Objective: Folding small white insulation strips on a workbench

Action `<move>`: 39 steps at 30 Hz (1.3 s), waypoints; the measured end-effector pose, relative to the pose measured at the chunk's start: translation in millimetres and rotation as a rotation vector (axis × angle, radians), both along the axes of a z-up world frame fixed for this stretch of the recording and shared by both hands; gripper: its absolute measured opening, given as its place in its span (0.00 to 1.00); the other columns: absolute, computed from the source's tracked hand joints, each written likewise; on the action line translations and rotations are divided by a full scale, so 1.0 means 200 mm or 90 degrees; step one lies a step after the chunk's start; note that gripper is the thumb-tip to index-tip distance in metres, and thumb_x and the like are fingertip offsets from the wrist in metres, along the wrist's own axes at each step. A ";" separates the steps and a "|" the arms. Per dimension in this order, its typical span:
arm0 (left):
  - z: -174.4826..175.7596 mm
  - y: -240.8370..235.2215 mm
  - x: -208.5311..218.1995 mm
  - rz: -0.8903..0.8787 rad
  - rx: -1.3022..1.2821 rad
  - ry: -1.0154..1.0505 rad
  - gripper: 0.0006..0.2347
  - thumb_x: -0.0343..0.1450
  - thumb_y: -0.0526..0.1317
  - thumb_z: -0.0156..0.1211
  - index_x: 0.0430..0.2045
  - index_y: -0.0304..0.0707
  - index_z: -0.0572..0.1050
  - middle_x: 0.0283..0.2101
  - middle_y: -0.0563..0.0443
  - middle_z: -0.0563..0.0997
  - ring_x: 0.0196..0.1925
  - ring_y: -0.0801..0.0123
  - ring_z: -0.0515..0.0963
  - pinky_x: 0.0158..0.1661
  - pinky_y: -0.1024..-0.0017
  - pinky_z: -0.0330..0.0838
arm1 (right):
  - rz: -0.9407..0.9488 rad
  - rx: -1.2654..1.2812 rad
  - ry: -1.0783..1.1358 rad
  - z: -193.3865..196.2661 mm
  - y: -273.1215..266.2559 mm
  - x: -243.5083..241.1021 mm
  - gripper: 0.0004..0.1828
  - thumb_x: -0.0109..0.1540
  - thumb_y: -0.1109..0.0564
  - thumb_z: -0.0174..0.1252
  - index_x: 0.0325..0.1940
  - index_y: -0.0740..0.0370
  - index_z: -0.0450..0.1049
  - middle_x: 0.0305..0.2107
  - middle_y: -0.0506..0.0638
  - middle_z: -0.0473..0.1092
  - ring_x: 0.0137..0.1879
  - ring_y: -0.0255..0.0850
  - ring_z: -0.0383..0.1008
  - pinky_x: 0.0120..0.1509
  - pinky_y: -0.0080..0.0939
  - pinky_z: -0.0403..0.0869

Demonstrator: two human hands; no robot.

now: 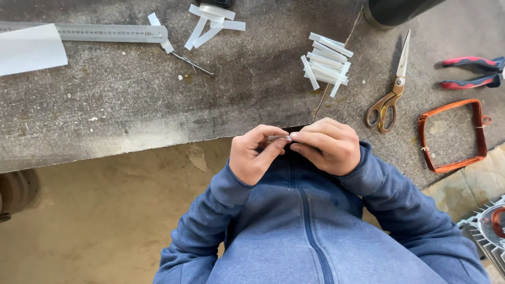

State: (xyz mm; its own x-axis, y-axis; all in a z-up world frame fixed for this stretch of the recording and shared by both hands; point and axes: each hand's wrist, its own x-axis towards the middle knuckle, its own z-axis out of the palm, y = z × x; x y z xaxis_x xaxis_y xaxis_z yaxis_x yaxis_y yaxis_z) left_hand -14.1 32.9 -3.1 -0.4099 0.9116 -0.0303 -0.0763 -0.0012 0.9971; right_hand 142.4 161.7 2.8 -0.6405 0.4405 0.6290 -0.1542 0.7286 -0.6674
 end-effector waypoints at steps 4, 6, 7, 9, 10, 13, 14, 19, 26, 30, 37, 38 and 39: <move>0.00 0.01 0.01 -0.007 0.031 -0.028 0.09 0.71 0.29 0.63 0.43 0.35 0.81 0.26 0.46 0.86 0.29 0.70 0.87 0.31 0.77 0.80 | -0.013 -0.047 -0.016 0.00 -0.02 0.01 0.07 0.58 0.65 0.71 0.41 0.65 0.84 0.30 0.55 0.78 0.30 0.49 0.76 0.33 0.46 0.77; -0.01 0.01 0.01 -0.002 0.054 0.030 0.07 0.70 0.29 0.65 0.40 0.36 0.83 0.25 0.48 0.86 0.27 0.72 0.87 0.29 0.79 0.78 | -0.010 -0.135 -0.052 0.02 -0.03 0.01 0.09 0.58 0.65 0.71 0.42 0.64 0.84 0.30 0.55 0.78 0.32 0.49 0.78 0.34 0.47 0.77; -0.03 0.01 0.02 -0.004 0.054 0.027 0.07 0.70 0.29 0.65 0.40 0.36 0.83 0.25 0.48 0.86 0.27 0.72 0.87 0.29 0.79 0.78 | -0.012 -0.135 -0.054 0.01 -0.02 0.02 0.09 0.58 0.65 0.71 0.42 0.64 0.84 0.30 0.55 0.78 0.32 0.49 0.78 0.34 0.47 0.77; -0.08 0.01 0.04 -0.003 0.075 -0.022 0.07 0.69 0.28 0.67 0.40 0.36 0.81 0.27 0.48 0.87 0.28 0.78 0.84 0.29 0.80 0.77 | -0.009 -0.222 -0.083 -0.01 -0.02 0.04 0.09 0.58 0.64 0.72 0.41 0.63 0.83 0.31 0.55 0.78 0.33 0.49 0.77 0.35 0.47 0.75; -0.10 0.00 0.04 -0.001 0.074 -0.024 0.07 0.69 0.28 0.67 0.40 0.36 0.81 0.27 0.48 0.87 0.28 0.78 0.84 0.29 0.80 0.77 | -0.008 -0.223 -0.085 -0.01 -0.02 0.04 0.09 0.58 0.64 0.72 0.41 0.63 0.83 0.31 0.55 0.78 0.33 0.49 0.77 0.35 0.47 0.75; -0.11 0.01 0.05 -0.005 0.081 -0.044 0.09 0.68 0.28 0.69 0.40 0.36 0.82 0.28 0.48 0.87 0.29 0.84 0.80 0.29 0.82 0.76 | -0.021 -0.243 -0.116 0.01 -0.02 0.03 0.07 0.58 0.64 0.72 0.40 0.62 0.83 0.31 0.55 0.78 0.32 0.48 0.77 0.35 0.45 0.75; -0.09 0.01 0.05 0.008 0.085 0.019 0.08 0.68 0.28 0.69 0.40 0.37 0.82 0.27 0.48 0.86 0.28 0.82 0.81 0.29 0.81 0.76 | -0.030 -0.218 -0.110 0.01 -0.02 0.03 0.07 0.58 0.65 0.72 0.40 0.62 0.83 0.30 0.55 0.77 0.32 0.49 0.76 0.35 0.46 0.75; -0.01 0.02 0.04 0.042 0.088 0.199 0.06 0.69 0.31 0.70 0.37 0.39 0.84 0.28 0.48 0.88 0.29 0.60 0.88 0.29 0.73 0.80 | -0.047 -0.158 -0.113 0.05 -0.02 0.03 0.06 0.59 0.65 0.72 0.39 0.61 0.83 0.30 0.53 0.77 0.33 0.49 0.76 0.36 0.45 0.76; 0.03 0.01 0.05 0.105 0.150 0.329 0.03 0.71 0.34 0.68 0.34 0.42 0.85 0.30 0.52 0.87 0.30 0.57 0.87 0.30 0.68 0.83 | -0.041 -0.130 -0.107 0.11 -0.03 0.04 0.04 0.60 0.65 0.71 0.36 0.60 0.84 0.27 0.51 0.76 0.30 0.47 0.74 0.35 0.43 0.76; 0.07 -0.01 0.08 0.144 0.237 0.379 0.03 0.72 0.33 0.65 0.31 0.40 0.84 0.31 0.53 0.88 0.31 0.60 0.88 0.32 0.69 0.84 | -0.014 -0.123 -0.078 0.16 -0.04 0.05 0.03 0.59 0.65 0.70 0.33 0.61 0.83 0.25 0.51 0.76 0.28 0.47 0.74 0.33 0.44 0.75; 0.17 -0.04 0.03 0.183 0.331 0.541 0.09 0.75 0.32 0.57 0.30 0.41 0.85 0.32 0.54 0.88 0.32 0.65 0.88 0.37 0.73 0.86 | 0.003 -0.084 -0.074 0.20 -0.07 0.08 0.05 0.59 0.65 0.70 0.29 0.61 0.82 0.24 0.51 0.76 0.28 0.46 0.74 0.33 0.43 0.76; 0.16 -0.05 0.02 0.176 0.321 0.564 0.08 0.76 0.34 0.57 0.30 0.42 0.85 0.33 0.54 0.88 0.34 0.66 0.88 0.42 0.71 0.84 | 0.005 -0.070 -0.073 0.20 -0.06 0.08 0.05 0.59 0.65 0.69 0.28 0.61 0.82 0.25 0.51 0.77 0.28 0.46 0.75 0.33 0.43 0.76; 0.15 -0.07 0.02 0.169 0.310 0.587 0.08 0.76 0.36 0.57 0.31 0.43 0.85 0.34 0.55 0.88 0.35 0.66 0.88 0.46 0.68 0.83 | 0.007 -0.056 -0.072 0.20 -0.06 0.09 0.06 0.59 0.64 0.69 0.27 0.60 0.82 0.25 0.51 0.78 0.28 0.45 0.75 0.33 0.42 0.76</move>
